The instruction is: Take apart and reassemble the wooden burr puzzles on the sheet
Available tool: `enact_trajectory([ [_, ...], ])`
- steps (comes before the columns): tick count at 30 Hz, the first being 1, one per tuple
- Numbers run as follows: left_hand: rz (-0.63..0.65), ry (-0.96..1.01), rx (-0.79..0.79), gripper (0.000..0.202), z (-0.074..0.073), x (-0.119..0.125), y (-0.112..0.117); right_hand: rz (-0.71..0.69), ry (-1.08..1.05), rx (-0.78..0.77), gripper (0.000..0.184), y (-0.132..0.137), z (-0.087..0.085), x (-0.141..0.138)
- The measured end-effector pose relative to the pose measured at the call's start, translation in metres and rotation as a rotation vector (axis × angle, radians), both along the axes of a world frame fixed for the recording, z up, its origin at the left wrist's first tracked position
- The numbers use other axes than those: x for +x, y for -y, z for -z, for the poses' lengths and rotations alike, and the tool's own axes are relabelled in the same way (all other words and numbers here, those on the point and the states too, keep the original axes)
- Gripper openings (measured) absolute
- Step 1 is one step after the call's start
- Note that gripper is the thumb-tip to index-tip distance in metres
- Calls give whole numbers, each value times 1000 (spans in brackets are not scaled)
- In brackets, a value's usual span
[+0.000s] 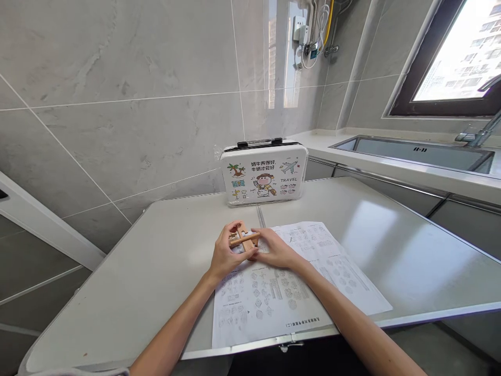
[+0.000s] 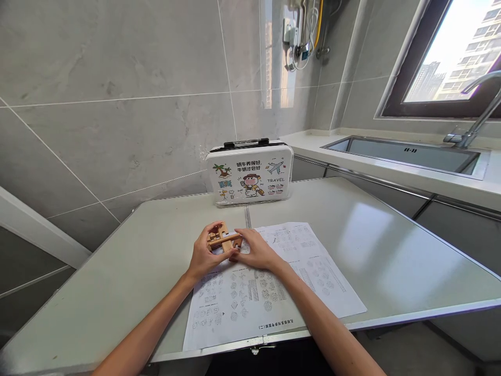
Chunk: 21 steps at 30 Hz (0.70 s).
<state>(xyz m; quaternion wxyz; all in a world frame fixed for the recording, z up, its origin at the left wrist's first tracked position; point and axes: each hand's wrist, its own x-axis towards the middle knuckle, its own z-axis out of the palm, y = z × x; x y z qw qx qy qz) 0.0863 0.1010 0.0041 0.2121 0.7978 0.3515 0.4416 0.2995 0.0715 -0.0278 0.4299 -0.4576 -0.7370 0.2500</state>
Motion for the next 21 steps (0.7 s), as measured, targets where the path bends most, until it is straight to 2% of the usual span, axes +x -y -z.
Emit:
enact_trajectory([
  [2,4,35,-37,76,0,1,0,-7,-158,-78,54,0,-7,3],
  [7,23,95,-128,74,1,3,-1,-162,-458,-265,40,2,-21,5],
  [14,36,94,-175,69,-1,5,3,-180,-554,-299,37,3,-21,3],
  [21,28,59,-178,58,3,2,-2,-306,-590,-339,38,7,-25,5],
])
